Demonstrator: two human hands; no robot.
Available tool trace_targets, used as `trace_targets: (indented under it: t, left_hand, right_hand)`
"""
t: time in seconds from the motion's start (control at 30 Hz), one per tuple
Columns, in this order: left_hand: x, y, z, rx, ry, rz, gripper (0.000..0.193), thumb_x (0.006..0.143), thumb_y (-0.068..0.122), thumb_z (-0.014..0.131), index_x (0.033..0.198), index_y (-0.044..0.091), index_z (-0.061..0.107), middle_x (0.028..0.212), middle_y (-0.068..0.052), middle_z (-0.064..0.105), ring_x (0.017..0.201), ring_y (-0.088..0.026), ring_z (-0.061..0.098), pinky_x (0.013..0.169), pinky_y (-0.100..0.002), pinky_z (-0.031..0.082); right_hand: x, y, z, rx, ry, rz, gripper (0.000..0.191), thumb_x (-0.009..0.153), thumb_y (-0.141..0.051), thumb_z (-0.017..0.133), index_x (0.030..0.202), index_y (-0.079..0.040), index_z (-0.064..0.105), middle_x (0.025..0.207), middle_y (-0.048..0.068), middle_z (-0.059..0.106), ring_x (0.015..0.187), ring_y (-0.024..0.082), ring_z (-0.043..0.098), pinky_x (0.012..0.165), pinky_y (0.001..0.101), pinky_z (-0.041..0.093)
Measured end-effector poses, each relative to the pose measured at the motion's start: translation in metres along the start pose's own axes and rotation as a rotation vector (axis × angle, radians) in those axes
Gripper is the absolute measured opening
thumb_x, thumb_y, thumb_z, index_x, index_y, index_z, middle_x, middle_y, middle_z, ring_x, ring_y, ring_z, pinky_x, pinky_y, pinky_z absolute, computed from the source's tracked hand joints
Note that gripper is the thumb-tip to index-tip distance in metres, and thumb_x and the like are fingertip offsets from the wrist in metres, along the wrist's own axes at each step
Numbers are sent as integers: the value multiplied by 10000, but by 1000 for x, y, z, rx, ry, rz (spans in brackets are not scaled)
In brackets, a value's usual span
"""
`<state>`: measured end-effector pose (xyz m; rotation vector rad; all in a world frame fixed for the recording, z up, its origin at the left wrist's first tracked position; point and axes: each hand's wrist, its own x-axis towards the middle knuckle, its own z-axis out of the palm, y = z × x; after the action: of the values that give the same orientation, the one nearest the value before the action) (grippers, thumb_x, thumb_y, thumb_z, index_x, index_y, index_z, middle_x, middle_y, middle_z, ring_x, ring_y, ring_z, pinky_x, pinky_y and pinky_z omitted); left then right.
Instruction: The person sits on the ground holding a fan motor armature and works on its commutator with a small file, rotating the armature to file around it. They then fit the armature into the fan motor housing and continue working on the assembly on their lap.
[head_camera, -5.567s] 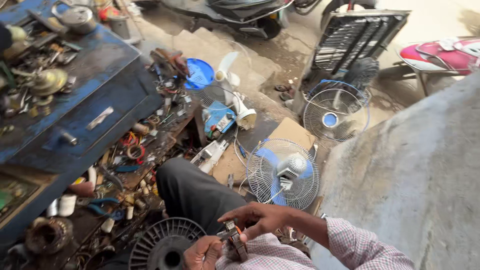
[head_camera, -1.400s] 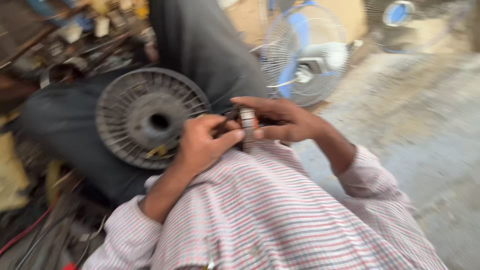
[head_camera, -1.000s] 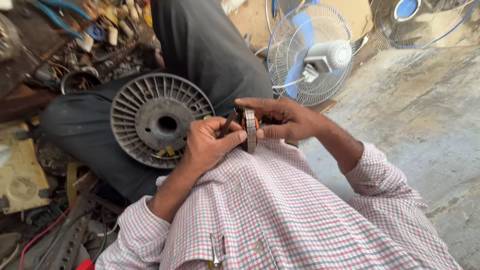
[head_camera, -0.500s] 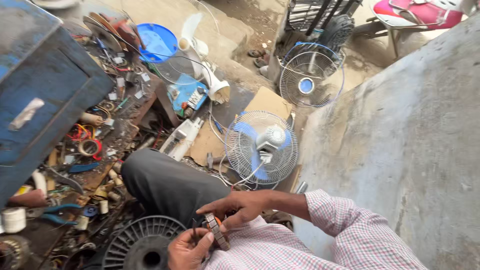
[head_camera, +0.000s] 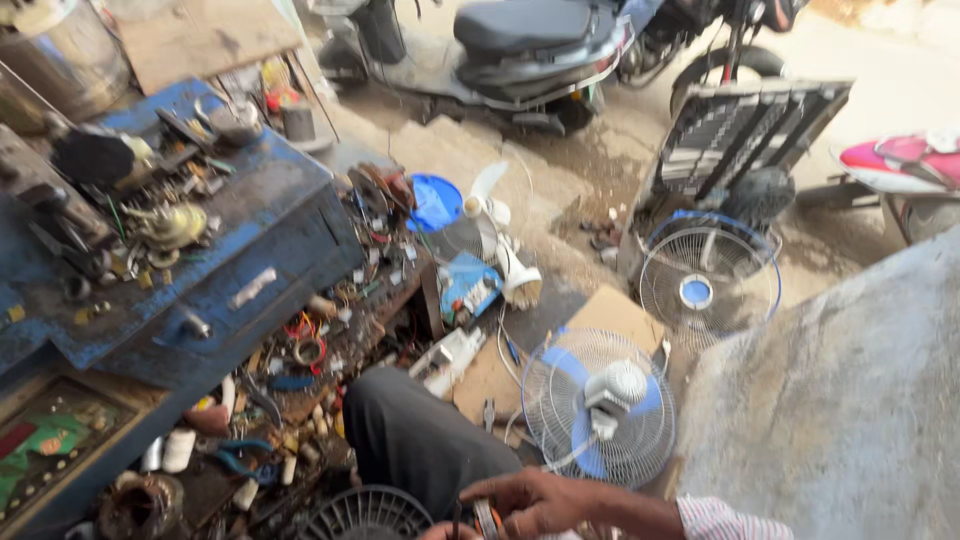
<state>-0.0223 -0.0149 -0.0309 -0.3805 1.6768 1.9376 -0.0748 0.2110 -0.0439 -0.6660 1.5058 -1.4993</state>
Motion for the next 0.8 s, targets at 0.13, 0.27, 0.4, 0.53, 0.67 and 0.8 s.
trace_targets:
  t: [0.13,0.27,0.4,0.53,0.67,0.8]
  left_hand:
    - [-14,-13,3,-97,81,-4,135,804,93,791,827,-30,743,616,-51,685,528,-97,595,529,-275,494]
    - [-25,-8,8,-111,182,-50,112,769,53,777,821,-34,728,586,-38,657,484,-78,538,485,-260,442]
    - [-22,1,7,-110,151,-75,115,776,66,753,821,-31,710,598,-14,620,496,-68,511,491,-257,431]
    - [-15,-4,2,-122,28,-12,131,795,105,752,833,-10,701,620,9,610,539,-53,510,524,-252,438]
    - [-13,-11,-1,-26,41,-9,158,797,137,773,809,-15,732,588,14,568,535,-61,480,524,-265,419]
    - [-12,-13,-4,133,45,-16,163,793,156,767,803,-6,748,591,7,598,549,-60,510,550,-261,439]
  right_hand:
    - [-3,-8,10,-37,74,38,686,989,-307,685,1578,-36,461,1061,58,743,967,116,682,906,333,566]
    - [-2,-20,16,-153,109,100,672,919,-278,666,1529,-36,518,973,87,751,864,153,708,799,329,572]
    - [3,-22,20,-116,182,130,693,850,-290,660,1482,-24,563,973,99,771,860,169,730,797,337,584]
    - [4,-13,19,-109,215,101,701,858,-335,636,1481,-21,564,1024,103,770,902,187,746,869,373,621]
    - [-2,-10,13,20,111,21,773,831,-285,633,1540,-8,497,1083,125,735,986,202,714,949,396,579]
    - [-5,-15,10,49,86,61,824,803,-281,659,1561,-22,467,1096,109,718,997,198,696,967,396,562]
